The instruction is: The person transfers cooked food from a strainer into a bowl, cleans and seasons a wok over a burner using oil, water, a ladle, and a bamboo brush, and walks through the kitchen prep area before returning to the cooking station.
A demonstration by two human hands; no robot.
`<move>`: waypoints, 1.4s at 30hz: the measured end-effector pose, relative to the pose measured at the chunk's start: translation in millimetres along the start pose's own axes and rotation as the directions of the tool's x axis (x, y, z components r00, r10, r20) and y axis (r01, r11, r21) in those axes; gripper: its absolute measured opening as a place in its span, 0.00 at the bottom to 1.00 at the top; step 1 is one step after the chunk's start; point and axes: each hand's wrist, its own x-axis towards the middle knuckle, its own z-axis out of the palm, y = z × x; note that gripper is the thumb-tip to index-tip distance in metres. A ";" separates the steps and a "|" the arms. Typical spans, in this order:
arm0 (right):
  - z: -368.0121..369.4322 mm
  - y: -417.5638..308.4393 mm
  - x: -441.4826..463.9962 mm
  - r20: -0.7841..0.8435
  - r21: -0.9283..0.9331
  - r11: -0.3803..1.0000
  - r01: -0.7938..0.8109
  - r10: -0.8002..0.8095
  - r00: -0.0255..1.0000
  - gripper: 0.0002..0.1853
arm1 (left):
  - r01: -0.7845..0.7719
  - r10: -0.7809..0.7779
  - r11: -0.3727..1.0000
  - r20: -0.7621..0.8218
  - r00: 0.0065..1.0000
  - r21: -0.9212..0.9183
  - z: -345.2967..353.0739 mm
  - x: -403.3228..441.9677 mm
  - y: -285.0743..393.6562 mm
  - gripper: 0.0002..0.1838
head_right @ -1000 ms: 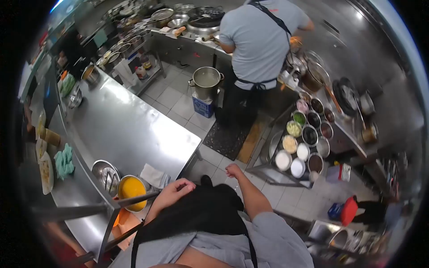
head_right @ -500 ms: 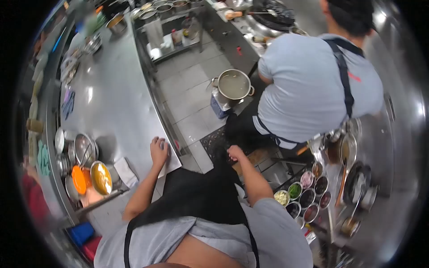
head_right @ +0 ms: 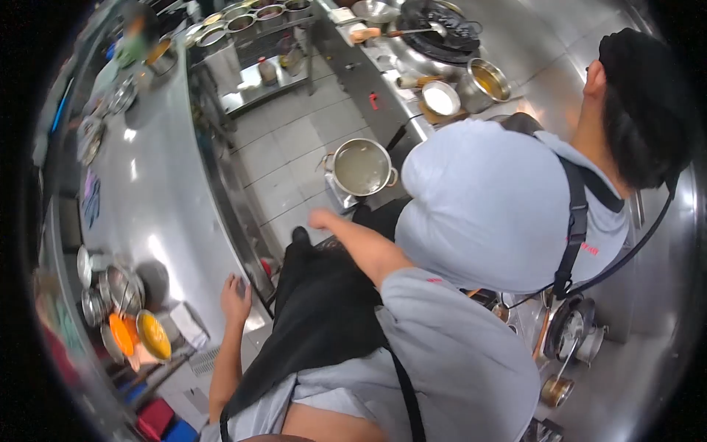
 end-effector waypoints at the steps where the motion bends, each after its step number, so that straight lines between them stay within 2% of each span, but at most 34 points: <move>1: -18.3 -10.0 5.8 0.065 0.079 0.991 -0.103 0.098 0.993 0.13 | 0.002 -0.002 1.000 0.016 1.000 -0.003 0.0 -0.2 -0.4 0.22; 2: -38.7 -18.9 8.8 0.136 0.153 0.967 -0.204 0.184 0.974 0.14 | 0.008 -0.008 1.000 0.030 1.000 -0.004 -0.5 1.4 -2.5 0.22; 3: -48.4 -14.8 13.8 0.131 0.153 0.963 -0.222 0.203 0.970 0.14 | 0.016 -0.016 1.000 0.065 0.998 -0.004 -4.4 4.8 -1.9 0.21; 6: -65.7 -0.3 45.4 0.272 0.092 0.975 -0.201 0.169 0.947 0.15 | 0.036 -0.031 0.999 0.146 0.989 -0.031 -12.0 13.4 -8.8 0.19; 7: -65.3 14.0 53.9 0.307 0.058 0.979 -0.194 0.168 0.937 0.15 | 0.123 -0.109 0.991 0.229 0.967 -0.046 -18.3 17.2 -11.1 0.17; 8: -60.6 30.7 64.2 0.259 0.045 0.986 -0.159 0.142 0.955 0.14 | 0.205 -0.178 0.977 0.304 0.936 -0.056 -24.5 33.0 -15.7 0.15; 9: -48.0 51.9 72.5 0.216 0.029 0.991 -0.127 0.118 0.969 0.13 | 0.198 -0.172 0.978 0.306 0.937 -0.059 -32.6 56.7 -22.9 0.15; 10: -31.6 81.4 77.3 0.277 -0.056 0.998 -0.012 0.027 0.961 0.12 | 0.427 -0.306 0.873 0.415 0.857 -0.236 -40.0 76.0 -23.5 0.13; 11: -17.0 109.5 81.8 0.334 -0.127 0.986 0.111 -0.063 0.940 0.11 | 0.635 -0.396 0.684 0.547 0.737 -0.359 -50.7 91.7 -23.5 0.11; 12: -72.7 82.2 61.3 0.382 -0.031 0.989 -0.148 0.148 0.912 0.11 | 0.641 -0.396 0.681 0.558 0.729 -0.354 -62.5 111.9 -20.2 0.11; 13: -144.2 43.1 35.0 0.412 0.041 0.914 -0.404 0.353 0.840 0.10 | 0.607 -0.415 0.692 0.471 0.778 -0.392 -74.1 137.7 -15.4 0.10; 14: -141.2 58.6 43.7 0.419 0.058 0.912 -0.406 0.347 0.839 0.10 | 0.563 -0.426 0.709 0.377 0.822 -0.426 -86.1 165.1 -11.1 0.09; 16: -121.3 97.8 58.3 0.434 0.102 0.904 -0.416 0.336 0.836 0.10 | 0.506 -0.374 0.727 0.350 0.859 -0.464 -104.9 217.3 -5.3 0.09; 17: -76.7 135.6 69.3 0.251 0.042 0.982 -0.184 0.168 0.953 0.10 | 0.447 -0.312 0.735 0.330 0.891 -0.510 -104.6 248.0 1.9 0.09; 18: -45.4 165.8 70.1 0.075 -0.078 0.997 0.007 -0.001 0.997 0.11 | 0.402 -0.225 0.754 0.371 0.901 -0.520 -96.3 276.7 1.5 0.09; 19: -61.1 158.9 66.9 0.150 0.059 0.959 -0.278 0.267 0.952 0.11 | 0.376 -0.158 0.739 0.399 0.903 -0.558 -86.4 303.6 -6.7 0.09; 20: -80.9 146.8 60.0 0.253 0.190 0.828 -0.528 0.478 0.841 0.12 | 0.359 -0.102 0.724 0.423 0.900 -0.589 -78.5 332.3 -5.1 0.10; 21: -91.8 140.2 43.4 0.236 0.228 0.786 -0.575 0.529 0.816 0.12 | 0.351 -0.024 0.696 0.468 0.883 -0.627 -82.5 365.0 11.7 0.10; 23: -108.2 128.6 36.4 0.347 0.418 0.559 -0.716 0.630 0.694 0.15 | 0.302 0.095 0.697 0.501 0.860 -0.651 -70.0 427.7 42.5 0.10; 24: -110.4 124.3 38.0 0.410 0.496 0.430 -0.754 0.650 0.640 0.16 | 0.295 0.154 0.677 0.522 0.839 -0.674 -63.4 458.3 57.2 0.10; 25: -113.5 122.3 36.8 0.477 0.560 0.286 -0.777 0.656 0.585 0.18 | 0.223 0.238 0.715 0.530 0.814 -0.663 -54.9 491.1 74.0 0.10; 27: -100.3 120.6 28.4 0.537 0.595 0.170 -0.786 0.643 0.546 0.21 | 0.163 0.370 0.697 0.545 0.753 -0.698 -41.8 547.4 127.0 0.11; 29: -90.4 115.5 26.6 0.617 0.563 0.052 -0.825 0.638 0.461 0.17 | 0.091 0.481 0.695 0.556 0.678 -0.713 -21.9 598.6 179.3 0.11; 31: -92.5 97.8 16.9 0.506 0.720 -0.074 -0.690 0.736 0.449 0.13 | 0.001 0.595 0.686 0.563 0.574 -0.727 -4.5 641.9 223.0 0.12; 32: -68.4 101.9 28.4 0.501 0.740 -0.103 -0.665 0.743 0.443 0.13 | -0.026 0.618 0.687 0.566 0.545 -0.726 5.5 664.5 241.2 0.12; 34: 0.7 123.3 53.7 0.602 0.757 -0.292 -0.585 0.661 0.449 0.10 | -0.077 0.649 0.719 0.628 0.429 -0.690 30.6 701.1 273.9 0.13; 35: 4.3 106.5 63.1 0.610 0.761 -0.325 -0.561 0.651 0.452 0.10 | -0.109 0.636 0.748 0.661 0.398 -0.655 31.4 716.4 295.8 0.15; 37: -7.0 105.2 66.1 0.408 0.860 -0.044 -0.508 0.657 0.634 0.10 | -0.110 0.636 0.757 0.688 0.350 -0.644 46.5 746.9 332.2 0.16; 38: -20.3 112.1 68.7 0.404 0.865 -0.061 -0.497 0.671 0.621 0.10 | -0.092 0.630 0.762 0.702 0.331 -0.641 58.1 763.8 352.2 0.17; 40: -47.2 107.2 86.4 0.527 0.848 -0.410 -0.336 0.714 0.461 0.10 | -0.115 0.635 0.761 0.697 0.332 -0.638 95.0 808.0 379.4 0.19; 41: -60.9 112.0 89.4 0.465 0.872 -0.296 -0.390 0.752 0.468 0.10 | -0.126 0.641 0.755 0.683 0.349 -0.644 114.3 828.1 393.8 0.20; 42: -75.1 120.1 87.9 0.473 0.870 -0.317 -0.379 0.756 0.453 0.10 | -0.131 0.649 0.752 0.689 0.324 -0.647 134.1 844.9 410.1 0.20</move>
